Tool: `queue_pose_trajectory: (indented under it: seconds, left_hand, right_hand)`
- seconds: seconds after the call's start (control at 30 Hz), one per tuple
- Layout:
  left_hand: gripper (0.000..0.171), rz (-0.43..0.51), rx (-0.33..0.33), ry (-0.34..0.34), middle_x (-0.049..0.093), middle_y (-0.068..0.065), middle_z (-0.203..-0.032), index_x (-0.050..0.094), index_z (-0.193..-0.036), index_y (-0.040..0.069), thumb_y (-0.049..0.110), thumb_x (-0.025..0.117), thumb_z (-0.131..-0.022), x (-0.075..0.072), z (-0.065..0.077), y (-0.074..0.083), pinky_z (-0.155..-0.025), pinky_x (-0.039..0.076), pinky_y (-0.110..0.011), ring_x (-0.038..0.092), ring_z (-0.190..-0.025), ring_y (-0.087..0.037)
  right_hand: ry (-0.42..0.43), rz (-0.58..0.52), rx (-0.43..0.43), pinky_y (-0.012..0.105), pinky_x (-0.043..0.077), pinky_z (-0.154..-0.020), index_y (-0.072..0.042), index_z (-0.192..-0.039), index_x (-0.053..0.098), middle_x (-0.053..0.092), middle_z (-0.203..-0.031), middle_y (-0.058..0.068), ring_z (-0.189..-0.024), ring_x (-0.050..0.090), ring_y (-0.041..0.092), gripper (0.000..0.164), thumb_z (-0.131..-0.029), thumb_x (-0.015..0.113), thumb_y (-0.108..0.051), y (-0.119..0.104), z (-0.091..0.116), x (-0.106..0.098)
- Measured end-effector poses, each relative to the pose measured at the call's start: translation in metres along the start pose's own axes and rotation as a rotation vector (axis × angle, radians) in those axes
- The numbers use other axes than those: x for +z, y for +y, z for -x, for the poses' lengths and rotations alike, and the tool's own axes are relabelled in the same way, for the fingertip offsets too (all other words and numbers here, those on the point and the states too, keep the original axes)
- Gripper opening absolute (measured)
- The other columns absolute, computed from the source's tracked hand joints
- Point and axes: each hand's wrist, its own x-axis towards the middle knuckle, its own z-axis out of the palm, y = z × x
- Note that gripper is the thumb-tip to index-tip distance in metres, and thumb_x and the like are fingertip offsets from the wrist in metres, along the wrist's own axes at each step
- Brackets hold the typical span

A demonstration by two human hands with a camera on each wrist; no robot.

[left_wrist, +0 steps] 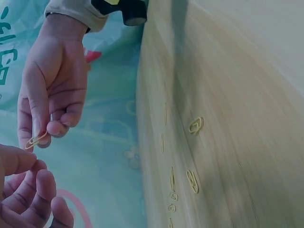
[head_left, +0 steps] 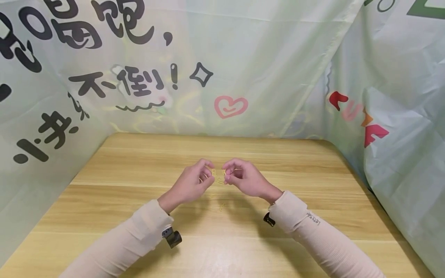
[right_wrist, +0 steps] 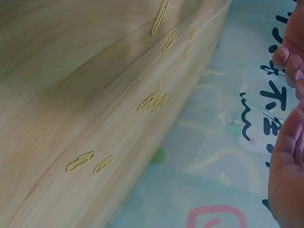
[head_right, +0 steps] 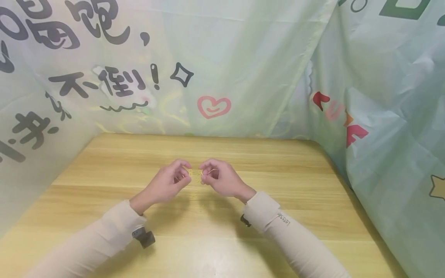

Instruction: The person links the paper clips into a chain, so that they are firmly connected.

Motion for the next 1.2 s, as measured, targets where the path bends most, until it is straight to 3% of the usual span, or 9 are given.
queue_pose_trajectory:
  seconds: [0.17,0.5,0.7,0.97,1.1,1.2]
  left_hand:
    - [0.025,0.041,-0.020,-0.014,0.065,-0.001,-0.087,0.054,-0.117,0.002,0.008,0.061,-0.093,-0.0002,-0.0001,0.0030,-0.069,0.051,-0.031,0.059,-0.072,-0.011]
    - [0.025,0.101,-0.015,-0.027,0.064,0.001,-0.085,0.060,-0.118,0.000,0.007,0.059,-0.095,0.0011,-0.0002,0.0041,-0.062,0.049,-0.030,0.056,-0.071,-0.013]
    - [0.025,0.126,-0.049,-0.021,0.064,0.002,-0.084,0.062,-0.119,0.002,0.010,0.059,-0.096,0.0005,0.0006,0.0069,-0.057,0.046,-0.028,0.055,-0.068,-0.015]
    - [0.024,0.169,-0.116,-0.019,0.062,0.000,-0.085,0.063,-0.118,0.004,0.012,0.058,-0.097,-0.0013,0.0016,0.0083,-0.057,0.046,-0.029,0.055,-0.070,-0.017]
    - [0.023,0.183,-0.116,-0.001,0.062,-0.001,-0.086,0.063,-0.118,0.003,0.012,0.058,-0.097,-0.0018,0.0016,0.0098,-0.059,0.047,-0.030,0.055,-0.071,-0.017]
    - [0.023,0.184,-0.116,0.024,0.063,-0.004,-0.088,0.063,-0.117,0.003,0.012,0.059,-0.097,-0.0019,0.0016,0.0100,-0.062,0.048,-0.031,0.056,-0.073,-0.017]
  right_hand:
    - [0.036,0.016,-0.035,0.039,0.055,-0.076,0.006,-0.106,0.057,0.060,-0.088,0.011,-0.079,0.065,0.022,0.015,-0.091,0.059,0.008,0.0003,-0.0010,0.0014]
    - [0.059,0.019,-0.090,0.030,0.054,-0.069,0.006,-0.103,0.059,0.063,-0.085,0.011,-0.075,0.064,0.019,0.013,-0.091,0.061,0.007,0.0013,-0.0029,0.0023]
    - [0.068,0.022,-0.106,0.027,0.052,-0.064,0.005,-0.100,0.060,0.063,-0.083,0.012,-0.072,0.063,0.018,0.011,-0.090,0.063,0.006,-0.0002,-0.0036,0.0027]
    - [0.070,0.008,-0.109,0.028,0.053,-0.066,0.008,-0.103,0.059,0.063,-0.084,0.012,-0.074,0.063,0.017,0.014,-0.090,0.062,0.008,-0.0015,-0.0039,0.0034]
    - [0.066,0.004,-0.111,0.031,0.054,-0.070,0.008,-0.110,0.060,0.062,-0.084,0.013,-0.075,0.064,0.019,0.020,-0.091,0.060,0.009,-0.0034,-0.0035,0.0041]
    - [0.052,0.007,-0.104,0.031,0.054,-0.068,0.008,-0.106,0.060,0.062,-0.083,0.012,-0.074,0.063,0.018,0.015,-0.090,0.060,0.009,-0.0036,-0.0028,0.0045]
